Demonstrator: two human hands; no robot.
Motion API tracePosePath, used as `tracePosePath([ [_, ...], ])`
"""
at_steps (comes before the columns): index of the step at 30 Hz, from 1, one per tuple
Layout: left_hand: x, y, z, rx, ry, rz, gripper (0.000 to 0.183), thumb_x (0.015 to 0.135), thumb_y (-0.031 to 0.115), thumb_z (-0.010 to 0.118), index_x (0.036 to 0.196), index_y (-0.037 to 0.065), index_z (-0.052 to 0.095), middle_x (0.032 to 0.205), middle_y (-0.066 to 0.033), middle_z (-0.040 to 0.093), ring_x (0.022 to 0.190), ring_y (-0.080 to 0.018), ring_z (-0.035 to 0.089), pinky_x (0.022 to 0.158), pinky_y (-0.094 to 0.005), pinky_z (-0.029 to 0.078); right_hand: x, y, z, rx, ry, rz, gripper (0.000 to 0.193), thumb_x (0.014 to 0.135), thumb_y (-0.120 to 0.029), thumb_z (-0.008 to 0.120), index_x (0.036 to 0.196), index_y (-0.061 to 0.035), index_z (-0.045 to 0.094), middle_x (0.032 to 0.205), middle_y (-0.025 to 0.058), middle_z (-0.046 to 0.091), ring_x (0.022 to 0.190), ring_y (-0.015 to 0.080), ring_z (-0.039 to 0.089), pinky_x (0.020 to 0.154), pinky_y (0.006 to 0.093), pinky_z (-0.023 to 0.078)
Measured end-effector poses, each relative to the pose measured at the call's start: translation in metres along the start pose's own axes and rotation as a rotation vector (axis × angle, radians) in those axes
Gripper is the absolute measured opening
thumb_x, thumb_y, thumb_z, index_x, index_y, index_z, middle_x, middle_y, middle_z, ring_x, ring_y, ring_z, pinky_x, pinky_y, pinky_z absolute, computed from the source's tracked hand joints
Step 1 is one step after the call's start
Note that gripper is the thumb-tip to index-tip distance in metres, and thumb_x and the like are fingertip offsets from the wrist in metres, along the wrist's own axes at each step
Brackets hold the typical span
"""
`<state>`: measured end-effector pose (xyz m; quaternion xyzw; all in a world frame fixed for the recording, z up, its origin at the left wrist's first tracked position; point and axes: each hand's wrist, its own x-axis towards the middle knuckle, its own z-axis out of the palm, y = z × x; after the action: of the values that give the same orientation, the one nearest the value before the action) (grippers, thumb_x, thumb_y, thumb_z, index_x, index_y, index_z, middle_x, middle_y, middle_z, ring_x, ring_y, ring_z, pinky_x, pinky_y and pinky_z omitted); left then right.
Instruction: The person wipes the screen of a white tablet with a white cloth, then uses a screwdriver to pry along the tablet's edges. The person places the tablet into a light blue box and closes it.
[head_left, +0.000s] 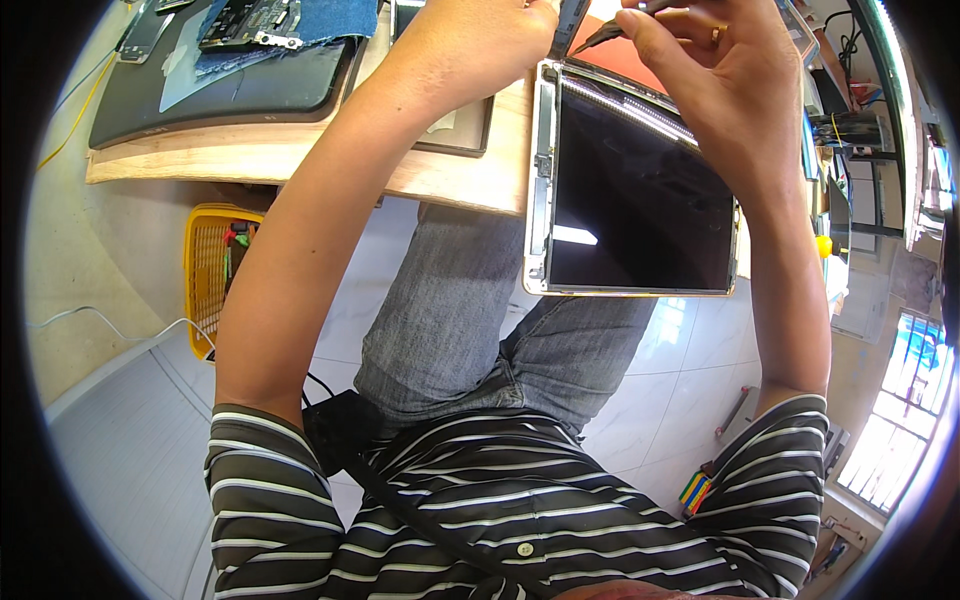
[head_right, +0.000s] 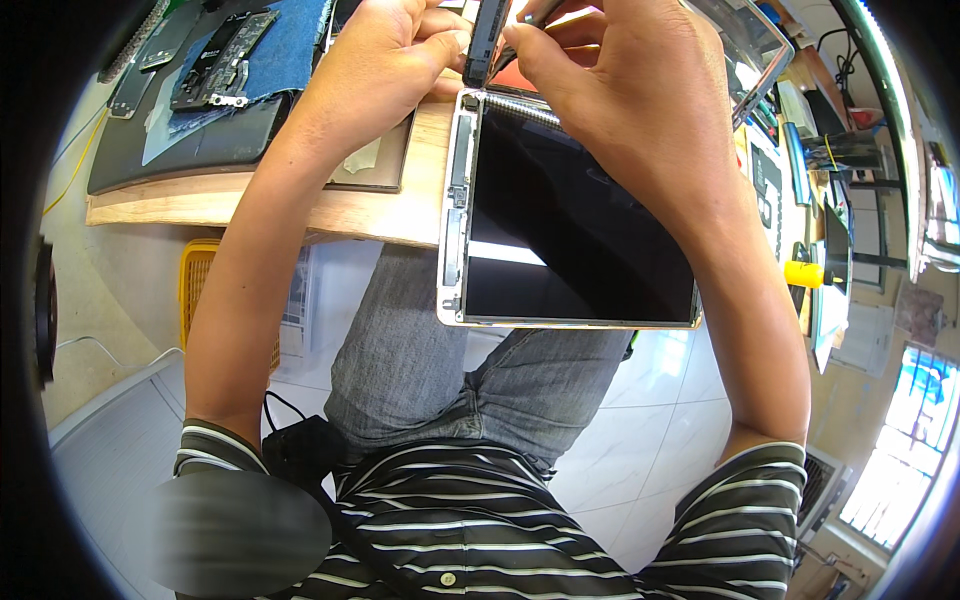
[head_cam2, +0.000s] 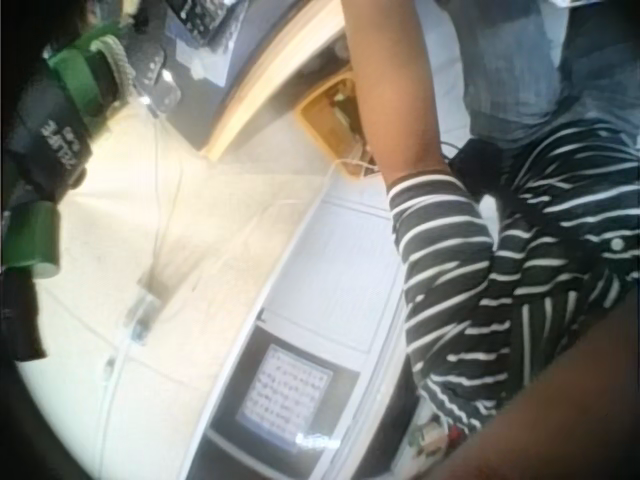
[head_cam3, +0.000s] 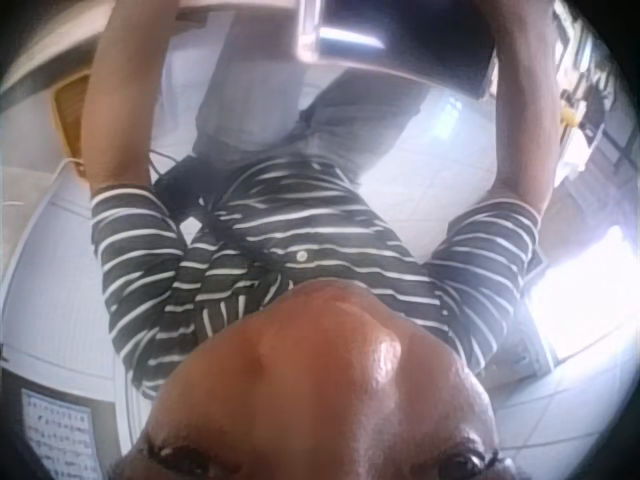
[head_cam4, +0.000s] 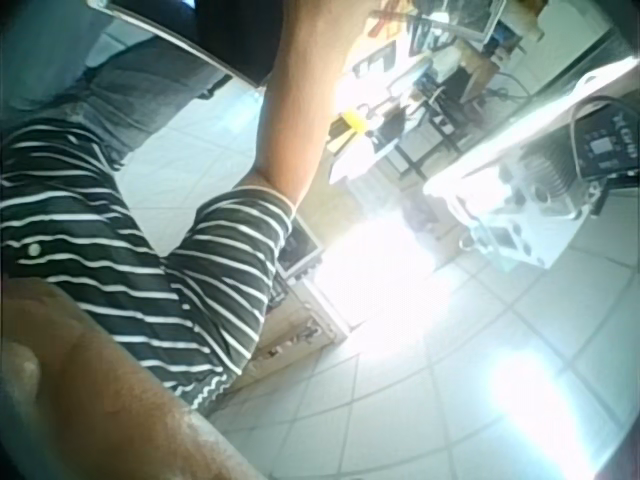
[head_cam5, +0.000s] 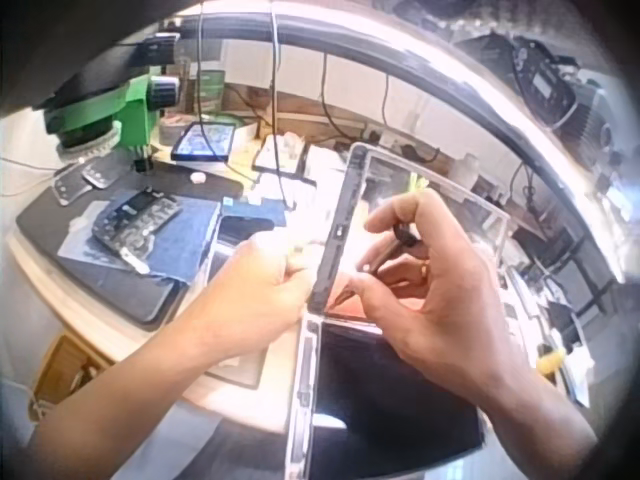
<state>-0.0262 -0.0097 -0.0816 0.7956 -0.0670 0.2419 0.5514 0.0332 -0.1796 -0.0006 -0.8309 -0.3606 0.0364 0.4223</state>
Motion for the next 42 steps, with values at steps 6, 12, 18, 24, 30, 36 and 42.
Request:
tracePosePath([
  [6, 0.001, -0.008, 0.002, 0.016, 0.024, 0.033, 0.026, 0.094, 0.017, 0.062, 0.111, -0.002, 0.07, 0.096, -0.0205, 0.074, 0.087, -0.0305, 0.07, 0.081, -0.0387, 0.054, -0.012, 0.008, 0.009, -0.123, 0.051, -0.313, 0.034, 0.089, 0.005, 0.07, 0.117, -0.0011, 0.052, 0.096, 0.0086, 0.062, 0.084, 0.0132, 0.07, 0.075, 0.0257, 0.059],
  [12, 0.001, -0.013, 0.004, 0.032, 0.048, 0.019, 0.027, 0.094, 0.019, 0.063, 0.112, -0.001, 0.07, 0.097, -0.022, 0.074, 0.087, -0.0323, 0.07, 0.081, -0.0396, 0.055, -0.012, 0.005, 0.01, -0.158, 0.046, -0.301, 0.035, 0.089, 0.005, 0.07, 0.118, -0.0014, 0.052, 0.095, 0.0083, 0.063, 0.083, 0.0133, 0.071, 0.073, 0.0253, 0.058],
  [18, 0.001, -0.017, 0.004, 0.089, 0.038, 0.064, 0.03, 0.094, 0.022, 0.067, 0.113, 0.0, 0.07, 0.098, -0.0215, 0.074, 0.088, -0.0329, 0.07, 0.082, -0.0407, 0.054, -0.011, 0.002, 0.01, -0.167, 0.035, -0.317, 0.035, 0.088, 0.006, 0.07, 0.117, -0.0011, 0.052, 0.093, 0.0093, 0.064, 0.083, 0.0144, 0.073, 0.073, 0.0257, 0.059],
  [24, 0.0, -0.016, 0.005, 0.045, 0.022, 0.049, 0.03, 0.094, 0.023, 0.067, 0.114, 0.001, 0.07, 0.1, -0.02, 0.075, 0.09, -0.0317, 0.07, 0.083, -0.0402, 0.054, -0.013, -0.001, 0.011, -0.22, 0.041, -0.365, 0.034, 0.088, 0.006, 0.069, 0.116, -0.0006, 0.052, 0.094, 0.0102, 0.064, 0.083, 0.0155, 0.073, 0.073, 0.0265, 0.059],
  [30, 0.0, -0.019, 0.008, 0.014, 0.068, 0.038, 0.029, 0.095, 0.021, 0.066, 0.116, 0.001, 0.069, 0.1, -0.0195, 0.074, 0.091, -0.0297, 0.07, 0.084, -0.0393, 0.054, -0.002, 0.006, 0.004, -0.025, -0.05, -0.196, 0.033, 0.088, 0.006, 0.069, 0.116, -0.0006, 0.052, 0.094, 0.01, 0.064, 0.084, 0.0163, 0.073, 0.074, 0.0275, 0.06],
  [36, -0.001, -0.002, 0.006, 0.016, 0.039, -0.088, 0.025, 0.095, 0.019, 0.066, 0.112, 0.001, 0.07, 0.095, -0.0183, 0.074, 0.087, -0.0276, 0.069, 0.082, -0.0386, 0.054, 0.0, -0.007, 0.001, -0.227, -0.114, -0.409, 0.023, 0.088, 0.007, 0.069, 0.105, 0.0012, 0.055, 0.093, 0.0091, 0.063, 0.083, 0.0169, 0.072, 0.076, 0.0299, 0.061],
  [42, 0.0, -0.012, 0.007, 0.024, 0.01, -0.063, 0.019, 0.096, 0.016, 0.064, 0.107, 0.001, 0.069, 0.088, -0.0144, 0.072, 0.08, -0.0247, 0.065, 0.077, -0.0378, 0.052, 0.016, -0.023, -0.008, -0.394, -0.226, -0.442, 0.012, 0.083, 0.004, 0.075, 0.091, 0.0044, 0.065, 0.085, 0.0115, 0.07, 0.075, 0.0171, 0.071, 0.071, 0.0293, 0.059],
])
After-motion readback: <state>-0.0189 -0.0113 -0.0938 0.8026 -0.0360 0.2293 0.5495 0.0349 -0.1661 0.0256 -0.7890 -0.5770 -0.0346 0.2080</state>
